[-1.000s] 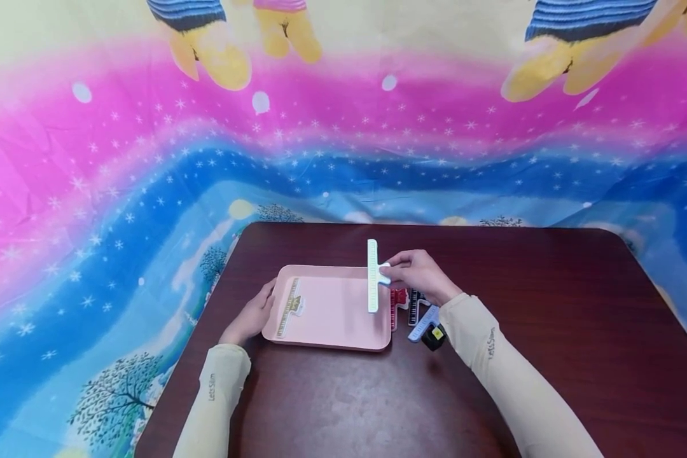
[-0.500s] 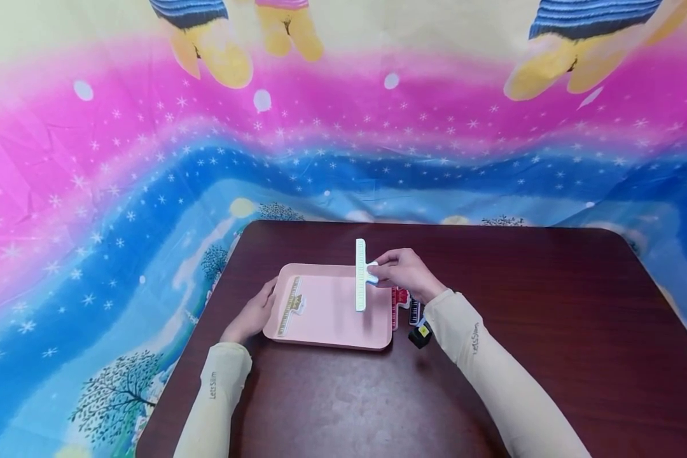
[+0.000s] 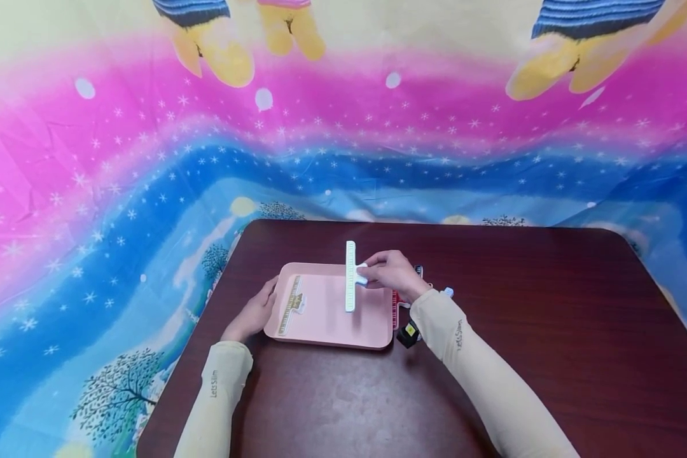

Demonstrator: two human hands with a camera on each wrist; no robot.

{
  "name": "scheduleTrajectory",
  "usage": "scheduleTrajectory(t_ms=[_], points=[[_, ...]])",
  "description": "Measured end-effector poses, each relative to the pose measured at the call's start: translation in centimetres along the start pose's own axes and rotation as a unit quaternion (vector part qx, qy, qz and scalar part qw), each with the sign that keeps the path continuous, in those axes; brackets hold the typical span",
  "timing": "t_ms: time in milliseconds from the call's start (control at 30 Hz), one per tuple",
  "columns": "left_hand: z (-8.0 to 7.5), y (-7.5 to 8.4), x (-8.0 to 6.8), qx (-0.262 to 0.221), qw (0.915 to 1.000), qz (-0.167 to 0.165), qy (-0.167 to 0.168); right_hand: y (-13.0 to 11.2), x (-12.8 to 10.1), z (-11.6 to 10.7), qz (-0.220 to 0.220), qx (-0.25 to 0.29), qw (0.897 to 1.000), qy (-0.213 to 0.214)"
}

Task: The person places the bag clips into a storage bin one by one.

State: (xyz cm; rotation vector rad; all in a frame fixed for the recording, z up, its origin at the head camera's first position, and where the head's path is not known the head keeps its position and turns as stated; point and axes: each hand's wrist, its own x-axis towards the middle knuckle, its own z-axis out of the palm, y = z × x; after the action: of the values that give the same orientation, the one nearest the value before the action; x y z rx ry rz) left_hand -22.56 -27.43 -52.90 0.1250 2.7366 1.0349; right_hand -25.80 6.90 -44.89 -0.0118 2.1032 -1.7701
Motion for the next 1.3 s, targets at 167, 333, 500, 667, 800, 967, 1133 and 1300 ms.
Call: scheduleTrajectory(t_ms=[167, 333, 500, 667, 800, 967, 1133, 1300], points=[[0.0, 0.1, 0.0, 0.003, 1.0000, -0.002, 0.001, 0.2, 0.6, 0.7, 0.001, 0.018, 1.000, 0.002], [0.0, 0.3, -0.1, 0.003, 1.0000, -0.002, 0.000, -0.1, 0.7, 1.5, 0.004, 0.019, 1.000, -0.002], [0.1, 0.2, -0.1, 0.004, 1.0000, 0.000, 0.000, -0.4, 0.7, 2.8, 0.011, 0.021, 1.000, -0.008], [0.4, -0.2, -0.1, 0.008, 1.0000, 0.005, -0.001, -0.4, 1.0, 3.7, 0.013, 0.034, 0.999, -0.009], [0.3, -0.1, -0.1, 0.008, 1.0000, 0.005, -0.002, -0.7, 1.3, 4.2, 0.011, 0.038, 0.999, -0.006], [-0.1, 0.4, -0.2, 0.011, 0.9998, 0.013, 0.005, -1.2, 1.4, 4.8, 0.012, 0.043, 0.999, -0.009], [-0.4, 0.6, -0.4, 0.013, 0.9998, 0.012, 0.007, -1.6, 1.4, 5.7, 0.004, 0.052, 0.998, -0.018], [-0.1, 0.4, -0.3, 0.014, 0.9999, 0.004, 0.006, -1.8, 1.5, 6.4, -0.001, 0.053, 0.998, -0.015]])
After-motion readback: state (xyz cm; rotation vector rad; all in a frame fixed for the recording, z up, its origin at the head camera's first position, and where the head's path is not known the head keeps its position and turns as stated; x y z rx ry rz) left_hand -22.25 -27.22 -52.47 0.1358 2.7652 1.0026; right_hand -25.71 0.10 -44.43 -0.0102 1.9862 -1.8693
